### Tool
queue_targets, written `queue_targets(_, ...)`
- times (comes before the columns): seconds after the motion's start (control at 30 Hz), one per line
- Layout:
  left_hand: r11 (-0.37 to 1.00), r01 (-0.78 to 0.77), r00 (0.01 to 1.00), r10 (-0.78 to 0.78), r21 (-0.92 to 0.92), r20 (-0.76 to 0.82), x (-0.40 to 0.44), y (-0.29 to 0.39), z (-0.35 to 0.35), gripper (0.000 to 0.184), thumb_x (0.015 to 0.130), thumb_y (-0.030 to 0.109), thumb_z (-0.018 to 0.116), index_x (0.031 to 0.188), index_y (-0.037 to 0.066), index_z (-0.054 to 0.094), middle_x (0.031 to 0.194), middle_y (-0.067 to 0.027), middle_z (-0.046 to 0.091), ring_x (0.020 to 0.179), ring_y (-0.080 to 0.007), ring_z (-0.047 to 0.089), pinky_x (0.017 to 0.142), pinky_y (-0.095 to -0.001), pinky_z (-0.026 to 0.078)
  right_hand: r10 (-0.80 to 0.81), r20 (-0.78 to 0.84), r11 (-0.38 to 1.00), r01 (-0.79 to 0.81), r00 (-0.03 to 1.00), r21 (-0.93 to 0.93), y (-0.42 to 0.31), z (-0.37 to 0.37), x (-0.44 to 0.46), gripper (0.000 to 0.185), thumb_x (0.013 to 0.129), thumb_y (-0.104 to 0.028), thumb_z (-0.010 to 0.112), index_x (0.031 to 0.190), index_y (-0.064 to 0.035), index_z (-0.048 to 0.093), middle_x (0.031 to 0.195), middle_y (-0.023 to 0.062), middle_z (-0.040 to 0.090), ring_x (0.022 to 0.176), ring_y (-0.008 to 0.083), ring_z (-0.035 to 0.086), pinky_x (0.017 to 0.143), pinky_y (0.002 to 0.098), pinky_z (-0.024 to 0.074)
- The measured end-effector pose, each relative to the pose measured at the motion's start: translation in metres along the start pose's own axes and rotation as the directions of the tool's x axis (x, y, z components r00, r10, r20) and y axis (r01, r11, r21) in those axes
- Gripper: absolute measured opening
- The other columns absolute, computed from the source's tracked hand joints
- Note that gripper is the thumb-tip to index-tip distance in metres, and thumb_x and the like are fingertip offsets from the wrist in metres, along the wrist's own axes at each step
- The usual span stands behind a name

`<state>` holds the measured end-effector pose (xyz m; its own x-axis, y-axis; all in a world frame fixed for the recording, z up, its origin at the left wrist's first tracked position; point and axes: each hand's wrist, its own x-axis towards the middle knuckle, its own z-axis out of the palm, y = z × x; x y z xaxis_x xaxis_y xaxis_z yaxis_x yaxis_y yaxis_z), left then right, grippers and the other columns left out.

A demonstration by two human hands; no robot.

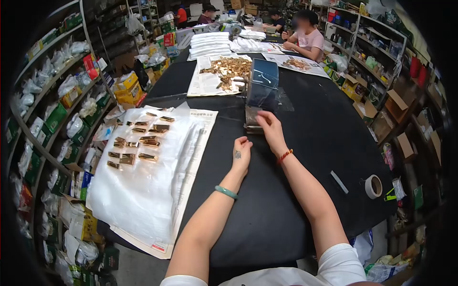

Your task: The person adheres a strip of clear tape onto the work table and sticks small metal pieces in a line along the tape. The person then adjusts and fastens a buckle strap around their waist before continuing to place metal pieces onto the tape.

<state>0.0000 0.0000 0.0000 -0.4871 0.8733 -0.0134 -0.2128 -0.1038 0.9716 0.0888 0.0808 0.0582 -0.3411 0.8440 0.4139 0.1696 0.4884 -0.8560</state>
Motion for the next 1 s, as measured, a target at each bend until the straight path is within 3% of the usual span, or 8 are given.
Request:
queue_targets(0.07,0.999,0.007,1.0,-0.006,-0.032,0.02,-0.007,0.003,0.013,0.041,0.086,0.013,0.054,0.125,-0.002,0.049,0.119,-0.0159,0.055,0.106,-0.0239,0.054,0.097,-0.028,0.039,0.142,-0.004,0.955,-0.136,0.99,0.265,-0.031,-0.007,0.001,0.033,0.091,-0.034,0.06,0.109,-0.0063,0.063,0.096,0.0022,0.067,0.084,0.0105,0.061,0.078,0.0247,0.0414)
queue_targets(0.13,0.997,-0.008,1.0,0.006,0.072,0.031,-0.006,0.011,-0.018,0.036,0.088,0.011,0.052,0.121,-0.002,0.053,0.118,-0.0141,0.057,0.106,-0.0212,0.054,0.096,-0.0254,0.038,0.29,0.017,0.745,-0.237,0.957,0.623,-0.047,0.019,0.0,0.03,0.092,-0.038,0.058,0.102,-0.01,0.065,0.09,0.0,0.067,0.079,0.0071,0.061,0.071,0.0208,0.0398)
queue_targets(0.33,0.985,-0.059,0.997,0.049,0.162,0.06,-0.007,0.01,-0.002,0.034,0.088,0.011,0.051,0.119,-0.003,0.053,0.115,-0.0138,0.057,0.103,-0.0203,0.054,0.094,-0.0253,0.04,0.363,0.07,0.697,-0.321,0.929,0.642,-0.058,0.014,0.022,0.023,0.092,-0.035,0.059,0.093,-0.0124,0.066,0.081,-0.003,0.066,0.074,0.0037,0.058,0.067,0.0183,0.0362)
queue_targets(0.47,0.971,-0.142,0.986,0.122,0.192,0.115,-0.002,0.002,-0.003,0.033,0.086,0.009,0.052,0.116,-0.003,0.053,0.114,-0.0163,0.056,0.103,-0.025,0.056,0.093,-0.0297,0.043,0.272,-0.056,0.762,-0.18,0.961,0.622,-0.052,0.009,0.022,0.02,0.093,-0.03,0.058,0.086,-0.0125,0.065,0.074,-0.0043,0.063,0.07,0.0023,0.056,0.065,0.0162,0.0338)
queue_targets(0.8,0.983,-0.163,0.986,0.158,0.085,0.062,-0.006,0.014,-0.004,0.038,0.088,0.007,0.051,0.124,-0.001,0.046,0.123,-0.0156,0.052,0.107,-0.0229,0.053,0.095,-0.0288,0.041,0.085,0.081,0.832,-0.115,0.993,0.542,-0.035,-0.021,-0.016,0.019,0.094,-0.024,0.055,0.081,-0.0108,0.06,0.074,-0.0018,0.061,0.069,0.0045,0.057,0.069,0.0176,0.0414)
queue_targets(0.9,0.868,-0.434,0.896,0.443,0.24,0.018,-0.001,0.042,-0.001,0.051,0.083,0.002,0.054,0.131,0.001,0.038,0.133,-0.0191,0.043,0.115,-0.0293,0.049,0.1,-0.0333,0.038,0.146,0.151,0.764,-0.209,0.978,0.61,-0.036,-0.022,-0.036,0.018,0.094,-0.023,0.055,0.082,-0.0106,0.06,0.074,-0.0008,0.061,0.07,0.0059,0.057,0.072,0.0199,0.0437)
queue_targets(0.97,0.278,-0.793,0.467,0.849,0.542,0.248,0.006,0.067,0.0,0.067,0.076,-0.001,0.059,0.137,0.003,0.031,0.141,-0.022,0.033,0.125,-0.0365,0.042,0.106,-0.0375,0.034,0.23,0.227,0.69,-0.323,0.946,0.648,-0.035,-0.028,-0.049,0.017,0.095,-0.021,0.054,0.082,-0.0105,0.06,0.074,0.0001,0.06,0.072,0.0073,0.058,0.074,0.0223,0.046)
queue_targets(1.0,0.188,-0.812,0.43,0.834,0.553,0.347,0.012,0.073,-0.001,0.072,0.073,-0.001,0.06,0.138,0.003,0.031,0.144,-0.0207,0.031,0.13,-0.0376,0.037,0.108,-0.0393,0.032,0.245,0.227,0.688,-0.334,0.943,0.644,-0.033,-0.03,-0.052,0.017,0.095,-0.021,0.054,0.082,-0.0105,0.06,0.074,0.0001,0.06,0.072,0.0073,0.058,0.074,0.0223,0.046)
